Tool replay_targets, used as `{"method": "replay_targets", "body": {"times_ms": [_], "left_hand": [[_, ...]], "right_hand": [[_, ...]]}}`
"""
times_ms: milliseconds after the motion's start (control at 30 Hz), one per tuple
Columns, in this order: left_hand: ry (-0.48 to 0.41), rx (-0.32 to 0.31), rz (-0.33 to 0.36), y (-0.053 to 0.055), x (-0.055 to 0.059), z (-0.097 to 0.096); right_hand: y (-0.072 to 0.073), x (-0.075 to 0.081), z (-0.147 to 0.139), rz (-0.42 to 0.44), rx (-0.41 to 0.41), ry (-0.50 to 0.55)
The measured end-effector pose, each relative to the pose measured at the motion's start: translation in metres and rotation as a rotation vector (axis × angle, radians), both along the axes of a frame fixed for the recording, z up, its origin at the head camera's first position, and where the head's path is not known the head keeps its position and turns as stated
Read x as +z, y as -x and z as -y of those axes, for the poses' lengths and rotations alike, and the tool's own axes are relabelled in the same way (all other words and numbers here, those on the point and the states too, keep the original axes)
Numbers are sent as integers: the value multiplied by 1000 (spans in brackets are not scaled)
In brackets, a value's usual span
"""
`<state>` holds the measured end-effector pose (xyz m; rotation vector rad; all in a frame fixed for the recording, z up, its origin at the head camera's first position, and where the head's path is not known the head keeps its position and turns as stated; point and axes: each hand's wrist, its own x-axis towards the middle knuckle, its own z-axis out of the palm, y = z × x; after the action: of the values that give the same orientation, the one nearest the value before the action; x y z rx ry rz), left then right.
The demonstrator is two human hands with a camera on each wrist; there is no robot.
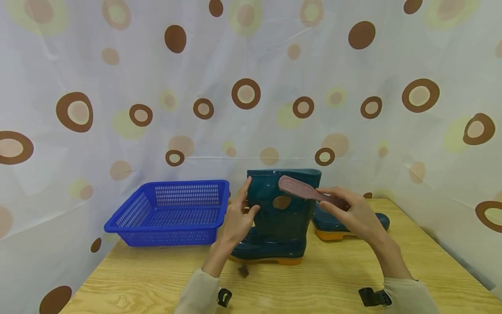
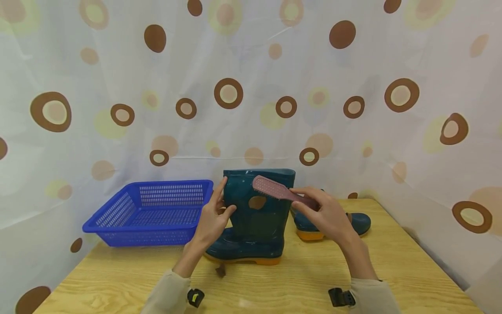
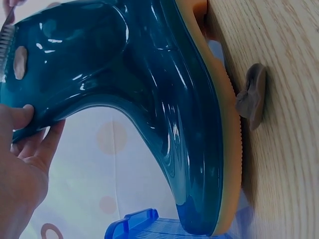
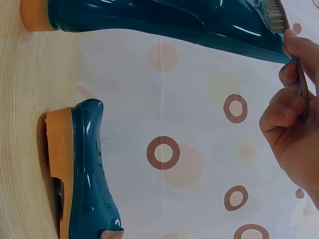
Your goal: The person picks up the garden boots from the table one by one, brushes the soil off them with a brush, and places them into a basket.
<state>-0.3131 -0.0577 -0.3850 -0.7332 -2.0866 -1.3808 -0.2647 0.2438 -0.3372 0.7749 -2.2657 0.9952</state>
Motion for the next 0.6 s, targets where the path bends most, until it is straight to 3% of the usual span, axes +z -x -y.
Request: {"method": "replay_targets", "body": {"times_ms": [600], "left_hand": [[-6,-36,10,0,0,2]], "right_hand": [[5,-5,-4,29,25,-66]]}}
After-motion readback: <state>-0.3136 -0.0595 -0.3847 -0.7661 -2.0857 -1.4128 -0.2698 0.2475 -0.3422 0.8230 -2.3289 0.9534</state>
